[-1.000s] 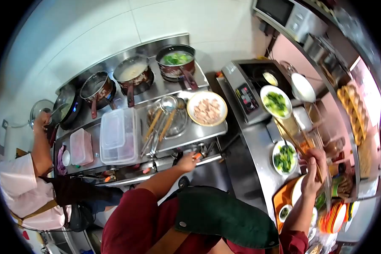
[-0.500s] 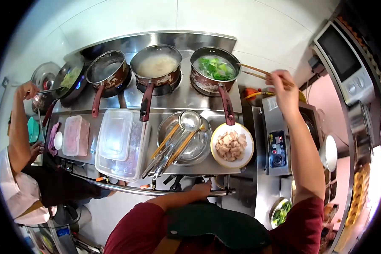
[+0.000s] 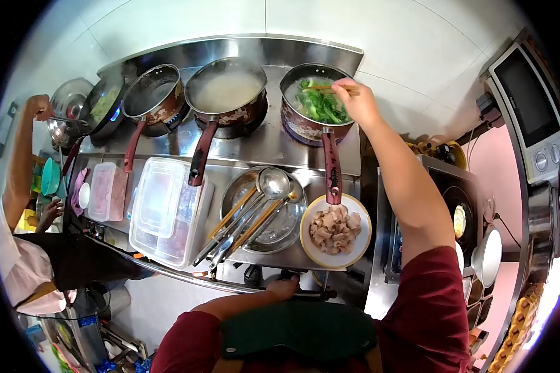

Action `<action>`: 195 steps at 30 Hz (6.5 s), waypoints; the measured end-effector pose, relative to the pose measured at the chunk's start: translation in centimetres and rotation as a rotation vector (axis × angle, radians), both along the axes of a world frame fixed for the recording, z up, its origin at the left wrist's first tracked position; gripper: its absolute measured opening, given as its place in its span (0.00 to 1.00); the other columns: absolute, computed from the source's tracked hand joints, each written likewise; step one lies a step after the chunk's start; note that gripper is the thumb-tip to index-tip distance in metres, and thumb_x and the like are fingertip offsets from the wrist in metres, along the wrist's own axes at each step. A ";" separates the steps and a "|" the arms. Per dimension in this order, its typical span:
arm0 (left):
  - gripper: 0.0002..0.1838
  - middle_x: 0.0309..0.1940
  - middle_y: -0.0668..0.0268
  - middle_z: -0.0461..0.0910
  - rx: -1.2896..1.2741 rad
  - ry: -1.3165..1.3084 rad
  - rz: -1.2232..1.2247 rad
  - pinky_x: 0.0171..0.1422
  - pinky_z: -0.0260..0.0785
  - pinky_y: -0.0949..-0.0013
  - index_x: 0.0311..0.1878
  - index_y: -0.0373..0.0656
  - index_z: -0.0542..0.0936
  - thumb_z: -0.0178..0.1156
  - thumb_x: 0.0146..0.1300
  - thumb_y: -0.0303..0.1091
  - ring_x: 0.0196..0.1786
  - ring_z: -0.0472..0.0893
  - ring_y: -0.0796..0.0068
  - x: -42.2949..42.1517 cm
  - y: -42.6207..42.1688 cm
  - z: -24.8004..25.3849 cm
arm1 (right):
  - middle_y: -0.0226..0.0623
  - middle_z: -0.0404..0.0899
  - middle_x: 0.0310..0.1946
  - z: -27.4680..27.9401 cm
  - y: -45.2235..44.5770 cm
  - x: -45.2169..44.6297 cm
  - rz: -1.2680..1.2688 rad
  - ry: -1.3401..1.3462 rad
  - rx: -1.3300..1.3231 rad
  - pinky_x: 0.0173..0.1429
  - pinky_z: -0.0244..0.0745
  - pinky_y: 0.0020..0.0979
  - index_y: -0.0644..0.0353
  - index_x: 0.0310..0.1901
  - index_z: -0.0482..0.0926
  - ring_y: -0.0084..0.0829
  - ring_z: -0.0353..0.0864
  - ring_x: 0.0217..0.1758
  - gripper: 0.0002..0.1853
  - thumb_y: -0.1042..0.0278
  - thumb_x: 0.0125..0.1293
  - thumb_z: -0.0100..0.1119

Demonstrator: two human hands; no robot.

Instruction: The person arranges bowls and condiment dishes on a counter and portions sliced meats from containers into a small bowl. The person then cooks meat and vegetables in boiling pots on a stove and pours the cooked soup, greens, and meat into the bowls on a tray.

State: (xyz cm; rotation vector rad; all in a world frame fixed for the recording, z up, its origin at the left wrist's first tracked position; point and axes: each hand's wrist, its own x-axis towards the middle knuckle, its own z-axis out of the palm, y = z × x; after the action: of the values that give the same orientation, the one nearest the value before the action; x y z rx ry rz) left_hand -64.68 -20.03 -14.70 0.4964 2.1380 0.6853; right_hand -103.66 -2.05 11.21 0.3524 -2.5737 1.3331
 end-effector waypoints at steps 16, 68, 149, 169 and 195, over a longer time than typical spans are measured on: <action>0.17 0.42 0.54 0.73 -0.006 -0.182 0.087 0.48 0.64 0.56 0.44 0.40 0.70 0.39 0.60 0.42 0.44 0.73 0.53 -0.9 -0.3 3.0 | 0.35 0.75 0.20 0.4 -2.9 -1.8 0.229 -0.214 0.078 0.29 0.68 0.26 0.62 0.31 0.75 0.26 0.74 0.21 0.09 0.64 0.57 0.52; 0.18 0.37 0.47 0.74 -0.074 -0.069 -0.097 0.41 0.67 0.52 0.45 0.38 0.64 0.44 0.58 0.42 0.40 0.75 0.50 -1.9 -0.4 3.7 | 0.45 0.76 0.23 2.9 0.4 -3.9 -0.004 -0.042 0.546 0.38 0.70 0.38 0.60 0.30 0.78 0.44 0.75 0.30 0.18 0.53 0.58 0.46; 0.15 0.30 0.49 0.76 0.029 -0.008 -0.049 0.37 0.67 0.50 0.39 0.36 0.65 0.40 0.61 0.41 0.34 0.77 0.51 -0.8 -0.2 1.2 | 0.49 0.71 0.39 6.5 2.1 32.6 -0.308 0.267 -0.271 0.43 0.75 0.30 0.74 0.42 0.68 0.37 0.77 0.39 0.13 0.71 0.63 0.41; 0.20 0.31 0.46 0.75 0.130 -0.126 -0.094 0.39 0.65 0.51 0.43 0.35 0.61 0.41 0.60 0.44 0.36 0.76 0.49 -1.1 -0.6 -1.3 | 0.47 0.70 0.40 8.1 1.3 29.9 -0.221 0.339 -0.148 0.43 0.75 0.27 0.71 0.41 0.70 0.33 0.75 0.41 0.11 0.71 0.63 0.43; 0.06 0.24 0.66 0.75 0.404 0.148 0.695 0.29 0.68 0.72 0.32 0.41 0.75 0.52 0.52 0.29 0.24 0.75 0.77 -1.9 -24.6 19.2 | 0.50 0.72 0.40 8.2 -2.0 26.9 -0.044 0.357 -0.345 0.46 0.72 0.36 0.72 0.44 0.67 0.38 0.75 0.41 0.16 0.65 0.65 0.38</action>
State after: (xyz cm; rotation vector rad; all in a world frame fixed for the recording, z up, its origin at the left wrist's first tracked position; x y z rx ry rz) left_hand -66.62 -44.64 4.48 -0.0167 2.3159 1.5235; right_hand -76.72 -4.01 19.40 0.4227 -2.0108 1.5070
